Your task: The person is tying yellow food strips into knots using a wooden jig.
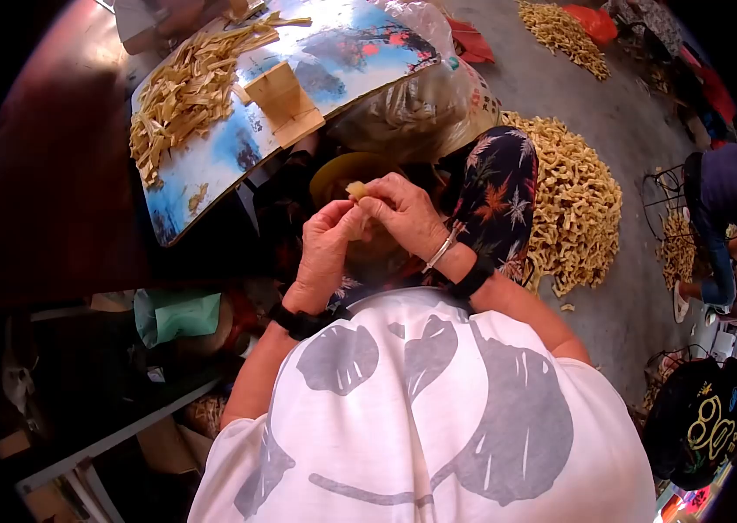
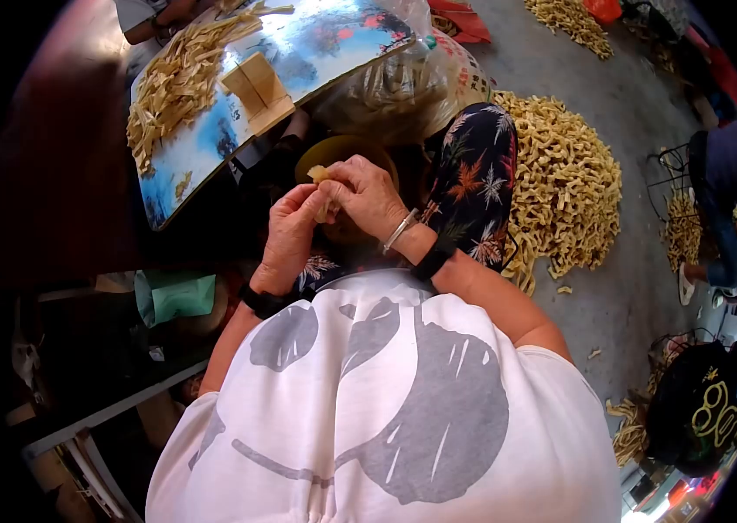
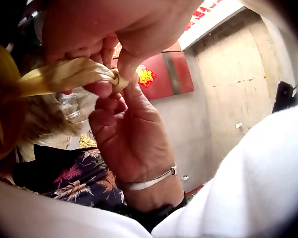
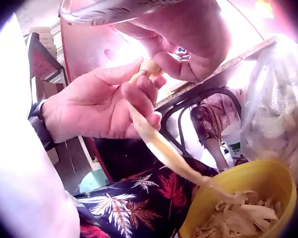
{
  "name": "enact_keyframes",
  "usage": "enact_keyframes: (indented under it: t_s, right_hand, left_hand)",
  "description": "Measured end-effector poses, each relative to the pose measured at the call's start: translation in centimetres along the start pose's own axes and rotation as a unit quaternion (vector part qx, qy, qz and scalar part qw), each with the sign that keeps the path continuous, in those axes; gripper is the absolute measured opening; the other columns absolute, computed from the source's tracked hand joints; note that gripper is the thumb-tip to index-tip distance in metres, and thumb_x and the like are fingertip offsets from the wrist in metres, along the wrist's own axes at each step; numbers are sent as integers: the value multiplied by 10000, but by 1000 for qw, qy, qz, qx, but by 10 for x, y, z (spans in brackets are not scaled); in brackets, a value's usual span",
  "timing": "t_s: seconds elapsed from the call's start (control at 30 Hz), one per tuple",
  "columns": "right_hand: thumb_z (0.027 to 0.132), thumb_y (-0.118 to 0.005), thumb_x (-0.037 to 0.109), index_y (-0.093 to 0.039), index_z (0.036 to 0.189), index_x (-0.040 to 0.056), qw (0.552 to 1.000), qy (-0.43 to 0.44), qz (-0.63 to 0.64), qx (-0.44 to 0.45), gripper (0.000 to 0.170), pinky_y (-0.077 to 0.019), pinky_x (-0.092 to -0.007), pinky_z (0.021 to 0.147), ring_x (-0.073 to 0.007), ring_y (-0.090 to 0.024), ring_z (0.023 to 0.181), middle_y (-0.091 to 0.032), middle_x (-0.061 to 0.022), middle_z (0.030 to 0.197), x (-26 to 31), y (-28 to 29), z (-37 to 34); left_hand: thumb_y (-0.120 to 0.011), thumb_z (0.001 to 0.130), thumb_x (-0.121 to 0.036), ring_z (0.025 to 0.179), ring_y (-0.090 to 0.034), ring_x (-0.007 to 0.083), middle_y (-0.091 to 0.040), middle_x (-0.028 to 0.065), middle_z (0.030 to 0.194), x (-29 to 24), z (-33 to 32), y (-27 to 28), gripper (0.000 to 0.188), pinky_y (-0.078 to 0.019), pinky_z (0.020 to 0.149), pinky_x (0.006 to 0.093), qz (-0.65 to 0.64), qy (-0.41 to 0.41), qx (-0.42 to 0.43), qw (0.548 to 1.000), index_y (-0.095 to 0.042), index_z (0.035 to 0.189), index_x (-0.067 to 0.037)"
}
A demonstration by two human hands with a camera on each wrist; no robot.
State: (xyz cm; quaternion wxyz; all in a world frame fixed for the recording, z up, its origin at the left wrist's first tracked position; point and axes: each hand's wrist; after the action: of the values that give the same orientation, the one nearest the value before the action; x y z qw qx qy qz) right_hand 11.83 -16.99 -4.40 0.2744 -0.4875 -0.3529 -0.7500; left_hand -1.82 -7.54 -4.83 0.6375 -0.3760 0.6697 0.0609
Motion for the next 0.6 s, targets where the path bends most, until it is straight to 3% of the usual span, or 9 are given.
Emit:
enact_keyframes:
  t_s: [0.1,0.2,0.27,0.33,0.4,0.6]
  right_hand:
    - [842,-715,176,-661,853,14,999,-33,-30,-16,170,-496,-328,673,-246,-612,712,-602,-99,796,3,3,2]
    - [849,-719,178,-639,925,40,997,-71,33,22,177,-471,-295,638,-162,-577,679,-603,-64,790,-7,-1,0]
    - [859,-715,174,-626,941,53,980,-122,134,78,171,-457,-270,617,-112,-551,674,-599,-24,788,0,-1,0]
    - [870,-707,168,-613,950,68,933,-184,272,149,159,-440,-239,592,-66,-521,675,-590,18,792,11,1,-1]
    - [878,-694,155,-612,938,83,932,-209,265,132,124,-424,-213,571,-49,-515,669,-578,43,791,9,-1,-2]
    - [861,-698,130,-614,909,86,891,-285,340,98,107,-374,-190,513,-30,-489,590,-551,54,710,1,6,2]
  left_hand:
    - [-641,943,-133,769,-594,97,-651,23,868,-3,-11,1,147,-491,700,231,126,-13,-13,992,-635,1020,-7]
    - [-639,942,-129,739,-574,80,-621,12,823,-9,-14,-2,120,-481,694,222,164,-38,-13,986,-613,988,-22]
    - [-633,942,-118,712,-563,76,-616,10,819,-7,-11,-1,104,-478,681,222,133,-39,-26,990,-603,990,-32]
    - [-629,942,-113,670,-535,72,-595,1,791,-7,-10,-2,93,-462,651,221,73,-20,-40,996,-594,990,-42]
    - [-626,943,-113,613,-491,65,-558,-16,740,-8,-11,-3,87,-433,602,219,-16,19,-53,998,-584,987,-52]
    - [-619,954,-150,523,-337,50,-406,-56,628,-15,-23,7,94,-310,499,212,-108,98,-16,989,-584,992,-71]
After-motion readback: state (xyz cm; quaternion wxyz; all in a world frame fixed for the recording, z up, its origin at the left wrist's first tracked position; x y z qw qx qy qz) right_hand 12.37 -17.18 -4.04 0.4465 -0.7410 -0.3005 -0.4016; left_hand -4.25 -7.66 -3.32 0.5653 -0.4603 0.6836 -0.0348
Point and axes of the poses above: each hand's wrist, its own z-axis towards the middle knuckle, its own y-axis out of the back of the hand, x = y × z
